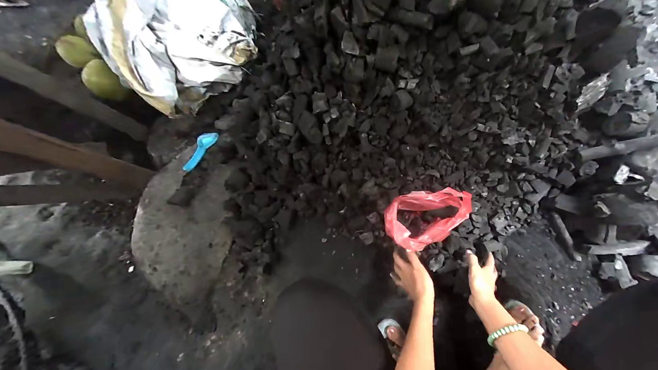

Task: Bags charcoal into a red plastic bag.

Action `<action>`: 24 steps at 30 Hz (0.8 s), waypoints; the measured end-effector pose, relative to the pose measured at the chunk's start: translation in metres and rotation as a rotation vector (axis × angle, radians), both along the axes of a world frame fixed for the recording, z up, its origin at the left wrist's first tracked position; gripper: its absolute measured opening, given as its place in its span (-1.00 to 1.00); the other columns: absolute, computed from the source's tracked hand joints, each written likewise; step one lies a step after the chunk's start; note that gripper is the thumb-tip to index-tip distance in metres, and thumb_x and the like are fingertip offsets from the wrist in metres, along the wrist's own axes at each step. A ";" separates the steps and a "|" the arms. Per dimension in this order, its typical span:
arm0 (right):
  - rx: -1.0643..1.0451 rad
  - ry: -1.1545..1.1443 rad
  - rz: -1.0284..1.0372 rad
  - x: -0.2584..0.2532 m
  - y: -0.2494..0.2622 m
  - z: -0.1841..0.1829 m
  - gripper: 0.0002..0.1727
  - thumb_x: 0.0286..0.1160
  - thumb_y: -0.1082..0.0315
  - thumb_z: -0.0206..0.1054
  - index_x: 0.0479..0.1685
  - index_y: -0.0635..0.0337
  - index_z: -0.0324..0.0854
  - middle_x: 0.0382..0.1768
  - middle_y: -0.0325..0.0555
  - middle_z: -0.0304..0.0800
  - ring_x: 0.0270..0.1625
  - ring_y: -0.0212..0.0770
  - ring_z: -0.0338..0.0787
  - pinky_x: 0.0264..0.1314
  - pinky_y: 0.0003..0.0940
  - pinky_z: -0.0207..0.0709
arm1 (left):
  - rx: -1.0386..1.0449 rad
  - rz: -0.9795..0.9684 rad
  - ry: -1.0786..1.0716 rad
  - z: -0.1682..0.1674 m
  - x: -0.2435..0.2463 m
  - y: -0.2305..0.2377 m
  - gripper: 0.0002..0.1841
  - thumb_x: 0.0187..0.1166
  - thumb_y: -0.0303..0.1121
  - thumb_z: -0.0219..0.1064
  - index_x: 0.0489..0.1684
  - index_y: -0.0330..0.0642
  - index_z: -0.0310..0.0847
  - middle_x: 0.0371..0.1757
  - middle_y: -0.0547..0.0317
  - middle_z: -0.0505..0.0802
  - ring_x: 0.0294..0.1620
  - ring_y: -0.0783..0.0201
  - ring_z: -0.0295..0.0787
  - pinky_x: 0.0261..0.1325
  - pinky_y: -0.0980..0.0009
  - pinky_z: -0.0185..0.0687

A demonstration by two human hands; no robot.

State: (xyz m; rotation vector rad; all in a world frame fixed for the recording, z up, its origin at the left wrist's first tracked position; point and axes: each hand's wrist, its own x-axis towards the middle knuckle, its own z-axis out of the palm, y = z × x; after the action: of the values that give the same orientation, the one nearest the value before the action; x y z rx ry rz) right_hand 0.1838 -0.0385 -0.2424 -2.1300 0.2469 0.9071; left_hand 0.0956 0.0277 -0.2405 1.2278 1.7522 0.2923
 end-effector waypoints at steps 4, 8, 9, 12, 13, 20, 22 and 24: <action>0.012 -0.050 0.157 0.001 0.027 0.007 -0.23 0.73 -0.06 0.24 0.88 -0.05 0.12 0.81 0.48 -0.07 0.76 0.56 0.11 0.65 0.45 0.11 | -0.035 0.023 -0.031 0.007 0.007 -0.007 -0.36 0.87 -0.05 0.00 0.84 -0.22 0.07 0.68 -0.34 0.45 0.75 -0.27 0.23 0.79 -0.28 -0.22; 0.043 -0.078 0.273 0.011 0.023 0.004 -0.25 0.67 -0.05 0.31 0.82 -0.02 0.24 0.73 0.49 0.12 0.69 0.52 0.26 0.58 0.45 0.22 | -0.069 -0.015 -0.026 0.010 0.013 -0.007 -0.36 0.85 -0.03 0.05 0.84 -0.15 0.12 0.71 -0.21 0.47 0.76 -0.21 0.24 0.77 -0.33 -0.26; 0.076 -0.074 0.288 0.017 0.019 0.002 -0.25 0.66 -0.04 0.33 0.79 0.02 0.27 0.71 0.49 0.16 0.68 0.51 0.27 0.58 0.44 0.22 | -0.087 -0.010 -0.020 0.010 0.014 -0.007 -0.36 0.85 -0.03 0.05 0.84 -0.12 0.13 0.70 -0.22 0.46 0.75 -0.26 0.23 0.72 -0.38 -0.16; 0.162 -0.024 0.279 0.033 0.018 -0.004 -0.22 0.62 -0.03 0.38 0.79 0.07 0.26 0.72 0.52 0.11 0.74 0.48 0.17 0.65 0.40 0.13 | -0.155 -0.009 -0.010 0.013 0.019 -0.008 -0.35 0.85 0.01 0.04 0.86 -0.07 0.11 0.71 -0.30 0.42 0.72 -0.43 0.20 0.52 -0.53 0.10; 0.152 -0.007 0.286 0.034 0.021 -0.003 -0.17 0.60 -0.04 0.40 0.83 0.04 0.20 0.75 0.53 0.03 0.75 0.51 0.12 0.65 0.42 0.11 | -0.173 -0.018 0.001 0.014 0.020 -0.008 -0.35 0.85 0.02 0.03 0.86 -0.05 0.09 0.72 -0.30 0.40 0.72 -0.44 0.19 0.49 -0.54 0.14; 0.246 0.054 0.307 0.024 0.018 -0.009 -0.36 0.67 0.03 0.34 0.71 0.00 0.39 0.68 0.40 0.26 0.68 0.37 0.31 0.59 0.38 0.22 | -0.145 0.238 -0.243 0.010 0.034 -0.016 -0.37 0.86 -0.08 0.05 0.88 -0.07 0.04 0.74 -0.34 0.34 0.75 -0.37 0.14 0.64 -0.42 0.01; 0.373 0.187 0.239 0.023 0.008 -0.003 -0.40 0.76 0.05 0.21 0.72 0.01 0.34 0.64 0.15 0.43 0.63 0.08 0.48 0.56 0.17 0.39 | -0.124 0.280 -0.394 0.006 0.036 -0.020 -0.36 0.88 -0.10 0.02 0.89 -0.12 -0.02 0.78 -0.32 0.28 0.79 -0.24 0.14 0.73 -0.25 0.04; 0.434 0.293 0.208 0.026 0.001 0.007 -0.40 0.77 0.05 0.17 0.75 -0.04 0.30 0.63 0.05 0.47 0.57 -0.01 0.54 0.49 0.12 0.47 | -0.159 0.291 -0.503 0.013 0.038 -0.022 -0.35 0.88 -0.10 0.01 0.90 -0.11 -0.06 0.84 -0.21 0.20 0.84 -0.13 0.06 0.79 -0.19 -0.03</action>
State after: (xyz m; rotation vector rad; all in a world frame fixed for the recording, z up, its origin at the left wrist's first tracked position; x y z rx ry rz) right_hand 0.2097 -0.0378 -0.2352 -1.6392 -0.0288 1.2688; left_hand 0.1332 0.0055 -0.2278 0.7037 1.4714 0.5677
